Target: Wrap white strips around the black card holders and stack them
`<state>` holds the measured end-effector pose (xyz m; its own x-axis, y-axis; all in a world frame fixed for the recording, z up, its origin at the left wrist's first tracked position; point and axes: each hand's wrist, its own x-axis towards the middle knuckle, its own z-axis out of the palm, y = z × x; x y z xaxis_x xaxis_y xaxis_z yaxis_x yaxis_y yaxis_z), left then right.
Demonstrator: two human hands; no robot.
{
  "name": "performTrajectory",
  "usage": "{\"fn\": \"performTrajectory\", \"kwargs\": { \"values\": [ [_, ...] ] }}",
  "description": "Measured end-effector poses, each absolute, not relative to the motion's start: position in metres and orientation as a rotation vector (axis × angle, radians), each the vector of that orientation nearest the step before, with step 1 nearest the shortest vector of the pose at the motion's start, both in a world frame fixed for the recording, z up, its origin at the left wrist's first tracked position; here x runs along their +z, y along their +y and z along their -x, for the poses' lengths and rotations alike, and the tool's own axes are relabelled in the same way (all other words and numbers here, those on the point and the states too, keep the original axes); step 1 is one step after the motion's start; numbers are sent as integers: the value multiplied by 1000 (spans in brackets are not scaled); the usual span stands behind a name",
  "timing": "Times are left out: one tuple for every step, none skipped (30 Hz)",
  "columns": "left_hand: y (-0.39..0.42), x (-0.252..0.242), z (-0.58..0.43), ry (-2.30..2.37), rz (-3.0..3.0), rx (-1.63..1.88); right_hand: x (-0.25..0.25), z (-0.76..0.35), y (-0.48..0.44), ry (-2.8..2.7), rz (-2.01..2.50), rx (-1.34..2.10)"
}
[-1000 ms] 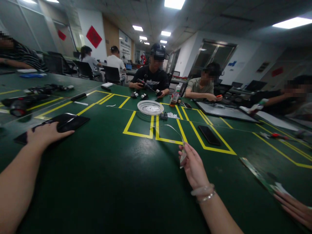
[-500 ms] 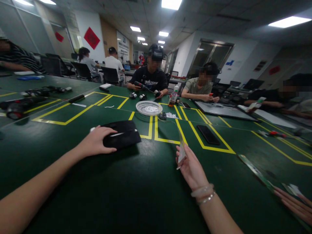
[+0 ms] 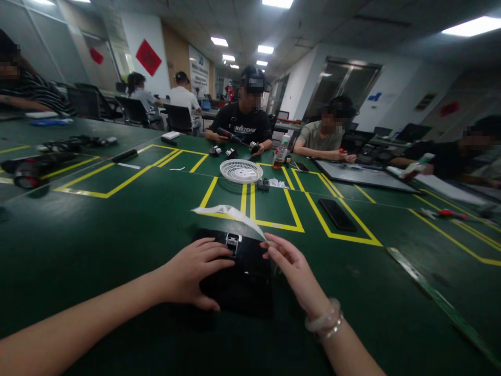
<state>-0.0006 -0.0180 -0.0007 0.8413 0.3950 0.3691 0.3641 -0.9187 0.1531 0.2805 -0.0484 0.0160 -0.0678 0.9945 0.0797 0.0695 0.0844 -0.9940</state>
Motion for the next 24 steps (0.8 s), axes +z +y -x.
{"fn": "performTrajectory", "kwargs": {
  "values": [
    [-18,1,2,538,-3019,748,16,-280,-50,-1453,1183,1163],
    [-19,3,3,482,-3091,886,17,-279,-51,-1567,1199,1152],
    [-19,5,4,448,-3148,995,18,-277,-53,-1687,1209,1125],
    [-19,7,5,436,-3186,1050,20,-276,-55,-1816,1217,1082],
    [-19,9,6,441,-3206,1031,21,-275,-57,-1937,1207,1026],
    [-18,10,7,455,-3205,949,22,-273,-59,-2057,1194,972],
    [-18,10,7,468,-3188,837,23,-271,-61,-2162,1193,908],
    [-17,10,6,470,-3163,722,24,-269,-63,-2256,1196,839],
    [-16,8,5,462,-3139,622,24,-268,-65,-2340,1211,764],
    [-16,6,4,454,-3118,551,24,-266,-66,-2410,1230,681],
    [-16,4,3,446,-3103,506,24,-265,-67,-2467,1249,596],
    [-16,1,2,438,-3092,483,24,-263,-69,-2513,1264,510],
    [-16,-2,1,435,-3082,473,24,-262,-70,-2544,1272,429],
    [-16,-4,0,440,-3073,476,24,-261,-71,-2564,1274,358],
    [-17,-6,-1,449,-3066,484,24,-260,-72,-2574,1272,300],
    [-18,-7,-2,455,-3061,491,25,-259,-73,-2581,1265,256],
    [-18,-8,-2,460,-3055,490,25,-257,-74,-2586,1257,226],
    [-19,-8,-3,469,-3047,483,25,-256,-75,-2589,1251,206],
    [-19,-8,-3,482,-3037,469,25,-256,-75,-2591,1246,194],
    [-19,-7,-3,506,-3022,456,25,-255,-76,-2590,1241,184],
    [-19,-7,-3,543,-3003,447,24,-255,-76,-2584,1233,173],
    [-19,-7,-3,583,-2982,438,23,-255,-75,-2576,1220,160],
    [-19,-7,-3,622,-2961,426,21,-255,-75,-2565,1200,144],
    [-19,-7,-3,654,-2941,413,20,-256,-74,-2551,1176,125]
  ]
}}
